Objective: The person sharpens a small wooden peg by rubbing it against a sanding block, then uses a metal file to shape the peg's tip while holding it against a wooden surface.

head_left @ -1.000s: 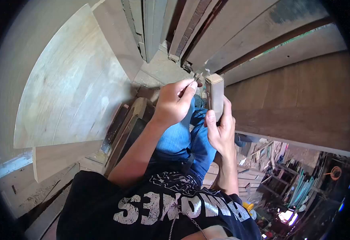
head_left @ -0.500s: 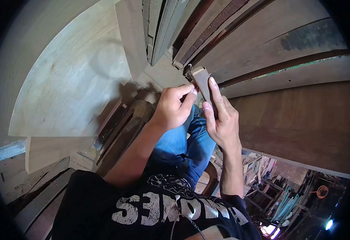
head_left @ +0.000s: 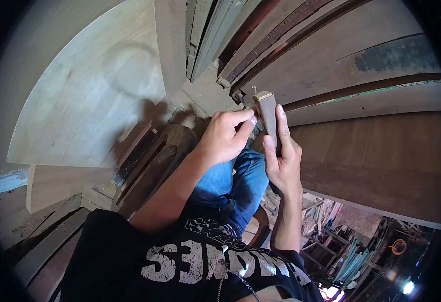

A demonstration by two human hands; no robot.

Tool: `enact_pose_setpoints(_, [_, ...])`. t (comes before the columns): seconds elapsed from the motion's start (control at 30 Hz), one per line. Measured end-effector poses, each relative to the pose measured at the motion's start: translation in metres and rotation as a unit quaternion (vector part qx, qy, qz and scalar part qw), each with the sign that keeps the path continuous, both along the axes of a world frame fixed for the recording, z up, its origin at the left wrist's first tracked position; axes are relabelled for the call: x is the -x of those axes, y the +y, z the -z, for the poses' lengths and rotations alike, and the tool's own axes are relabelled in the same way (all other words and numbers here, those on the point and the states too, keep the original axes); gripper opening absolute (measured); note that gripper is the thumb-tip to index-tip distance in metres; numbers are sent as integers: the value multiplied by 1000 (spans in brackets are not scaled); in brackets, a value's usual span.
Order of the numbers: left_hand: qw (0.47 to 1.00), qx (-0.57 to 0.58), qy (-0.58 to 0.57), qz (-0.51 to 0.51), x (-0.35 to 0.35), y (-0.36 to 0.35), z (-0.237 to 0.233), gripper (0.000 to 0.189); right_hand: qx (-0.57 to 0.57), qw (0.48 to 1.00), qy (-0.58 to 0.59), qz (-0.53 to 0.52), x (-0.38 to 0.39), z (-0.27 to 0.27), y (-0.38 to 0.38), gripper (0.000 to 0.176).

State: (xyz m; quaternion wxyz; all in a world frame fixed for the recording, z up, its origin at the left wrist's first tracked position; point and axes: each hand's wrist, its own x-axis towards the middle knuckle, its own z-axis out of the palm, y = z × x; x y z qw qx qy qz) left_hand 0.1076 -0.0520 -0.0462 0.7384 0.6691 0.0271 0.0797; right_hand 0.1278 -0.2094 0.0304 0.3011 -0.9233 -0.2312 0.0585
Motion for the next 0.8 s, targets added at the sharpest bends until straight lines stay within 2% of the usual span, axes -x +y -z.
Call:
enact_pose_setpoints(0.07, [999,21,31,14,1,1,-4,27,-42,995,73,49,4,-1,0,59])
enact_pose_setpoints(0.1, [999,21,31,13,1,-1,-3,27,-67,995,68,38,3,5,-5,60])
enact_pose_setpoints(0.17, [999,37,22,12,1,-4,0,31,-198,959,191,62,6,5,-6,63])
enact_pose_setpoints(0.23, [996,51,51,43,1,-2,-4,35,-244,949,187,70,10,6,2,65])
enact_pose_setpoints(0.3, [998,66,8,17,1,-8,1,35,-293,928,213,85,12,6,2,64])
enact_pose_setpoints(0.37, [998,62,6,11,1,-11,5,35,-295,927,214,85,11,10,1,64])
enact_pose_setpoints(0.5, [999,40,3,-18,0,-12,4,33,-229,956,172,69,6,10,1,60])
enact_pose_setpoints(0.57, [1000,9,-3,-27,0,-7,-1,31,-111,990,70,60,3,12,3,59])
enact_pose_setpoints(0.63, [999,-20,-9,-36,0,-3,-2,29,-81,994,46,56,1,14,4,59])
enact_pose_setpoints(0.7, [999,-44,-8,-31,-2,-2,0,27,-51,998,-33,19,-1,18,8,59])
enact_pose_setpoints(0.77, [997,-35,-41,-61,-2,-7,6,28,-59,998,-31,7,0,20,10,59])
enact_pose_setpoints(0.8, [995,-28,-52,-79,-2,-9,7,29,-189,975,105,50,2,19,11,60])
